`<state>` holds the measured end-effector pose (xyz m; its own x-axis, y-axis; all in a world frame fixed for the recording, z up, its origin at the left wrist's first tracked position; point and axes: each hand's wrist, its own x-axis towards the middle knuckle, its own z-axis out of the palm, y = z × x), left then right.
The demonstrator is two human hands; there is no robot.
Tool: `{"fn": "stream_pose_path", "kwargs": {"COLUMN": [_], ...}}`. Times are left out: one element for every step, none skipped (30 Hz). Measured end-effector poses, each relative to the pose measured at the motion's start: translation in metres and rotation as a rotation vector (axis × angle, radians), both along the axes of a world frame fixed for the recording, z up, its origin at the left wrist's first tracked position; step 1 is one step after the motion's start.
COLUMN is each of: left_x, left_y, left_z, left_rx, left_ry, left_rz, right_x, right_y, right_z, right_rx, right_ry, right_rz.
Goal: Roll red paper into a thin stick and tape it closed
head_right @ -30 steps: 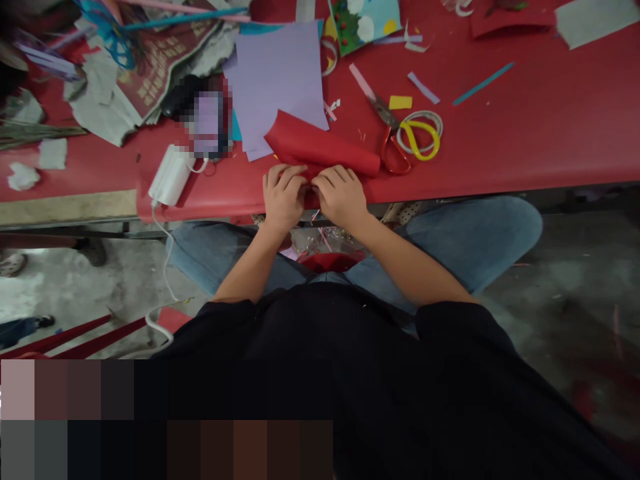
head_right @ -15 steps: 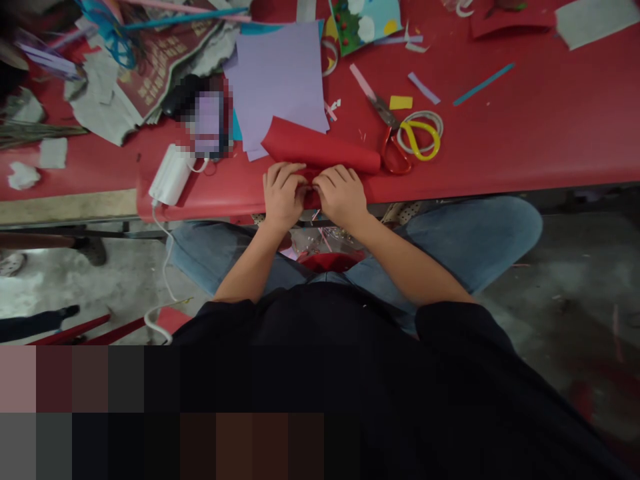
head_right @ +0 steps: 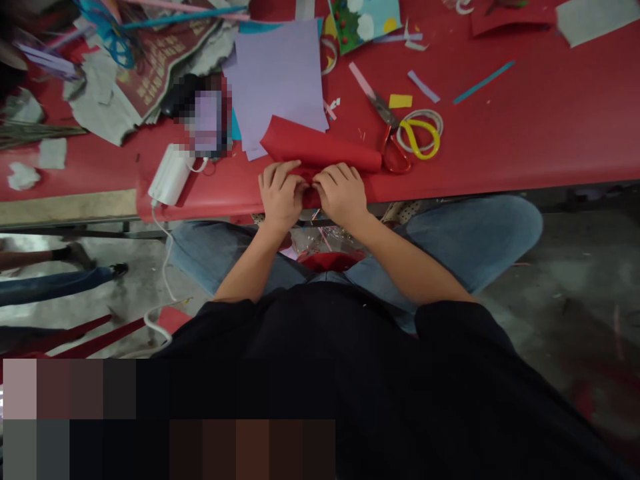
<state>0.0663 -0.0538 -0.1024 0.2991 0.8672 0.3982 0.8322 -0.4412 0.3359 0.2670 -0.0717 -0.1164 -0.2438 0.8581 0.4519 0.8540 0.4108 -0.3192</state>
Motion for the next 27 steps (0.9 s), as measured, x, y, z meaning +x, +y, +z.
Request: {"fn": "stream_pose_path", "kwargs": {"left_x": [-0.0001,-0.0002,-0.0004,-0.0006,-0.0008,-0.0010,-0.0012,-0.0015,-0.0016,-0.0017,-0.0018,-0.0017,-0.0016,-0.0013,-0.0010,-0.0006,-0.0002,0.0001,0.0004,0.0004,0.0004,0.0001,-0.0004,-0.0009,-0.0015,-0.0021,-0.0027], "left_y": [0.0001,0.0002,0.0005,0.0007,0.0010,0.0013,0.0015,0.0017,0.0018,0.0018,0.0019,0.0018,0.0018,0.0018,0.0018,0.0018,0.0018,0.0018,0.0019,0.0020,0.0022,0.0025,0.0028,0.0031,0.0034,0.0035,0.0036], "left_z": [0.0002,0.0005,0.0010,0.0015,0.0021,0.0026,0.0030,0.0032,0.0031,0.0029,0.0024,0.0019,0.0013,0.0007,0.0004,0.0002,0.0003,0.0007,0.0013,0.0022,0.0031,0.0040,0.0049,0.0056,0.0061,0.0063,0.0063], "left_rx": [-0.002,-0.008,-0.014,-0.022,-0.029,-0.036,-0.043,-0.052,-0.059,-0.063,-0.061,-0.054,-0.046,-0.038,-0.034,-0.036,-0.039,-0.042,-0.042,-0.037,-0.028,-0.019,-0.013,-0.011,-0.014,-0.021,-0.029], "left_ry": [0.007,0.012,0.015,0.017,0.016,0.013,0.008,0.002,-0.002,-0.004,-0.005,-0.003,0.001,0.004,0.005,0.006,0.006,0.005,0.004,0.004,0.006,0.007,0.006,0.003,-0.003,-0.008,-0.010], "left_rz": [0.000,-0.003,-0.008,-0.019,-0.034,-0.052,-0.067,-0.079,-0.086,-0.090,-0.090,-0.089,-0.088,-0.087,-0.085,-0.082,-0.079,-0.075,-0.073,-0.069,-0.066,-0.063,-0.061,-0.061,-0.063,-0.067,-0.070], "right_x": [0.0000,0.0001,0.0001,0.0002,0.0002,0.0002,0.0002,0.0001,0.0000,-0.0001,-0.0002,-0.0003,-0.0003,-0.0004,-0.0004,-0.0003,-0.0002,-0.0002,-0.0001,-0.0001,-0.0002,-0.0003,-0.0005,-0.0008,-0.0010,-0.0013,-0.0014], "right_y": [0.0000,0.0001,0.0001,0.0001,0.0000,-0.0001,-0.0002,-0.0003,-0.0004,-0.0005,-0.0005,-0.0005,-0.0005,-0.0004,-0.0002,0.0000,0.0001,0.0004,0.0006,0.0008,0.0010,0.0011,0.0012,0.0013,0.0013,0.0014,0.0014], "right_z": [0.0002,0.0005,0.0009,0.0013,0.0017,0.0021,0.0025,0.0027,0.0029,0.0029,0.0028,0.0026,0.0023,0.0020,0.0016,0.0012,0.0009,0.0005,0.0002,-0.0001,-0.0004,-0.0005,-0.0005,-0.0003,-0.0001,0.0003,0.0008], "right_rx": [-0.008,-0.017,-0.026,-0.035,-0.043,-0.052,-0.061,-0.070,-0.075,-0.079,-0.080,-0.078,-0.073,-0.067,-0.062,-0.057,-0.054,-0.054,-0.055,-0.056,-0.056,-0.053,-0.050,-0.046,-0.045,-0.047,-0.052], "right_ry": [-0.003,-0.006,-0.007,-0.007,-0.005,-0.001,0.005,0.010,0.014,0.018,0.021,0.024,0.027,0.030,0.031,0.028,0.024,0.019,0.016,0.015,0.015,0.016,0.016,0.015,0.014,0.015,0.018], "right_rz": [0.001,0.003,0.005,0.007,0.009,0.011,0.014,0.017,0.021,0.025,0.028,0.030,0.030,0.028,0.026,0.024,0.022,0.021,0.019,0.017,0.014,0.007,0.000,-0.005,-0.008,-0.009,-0.007]}}
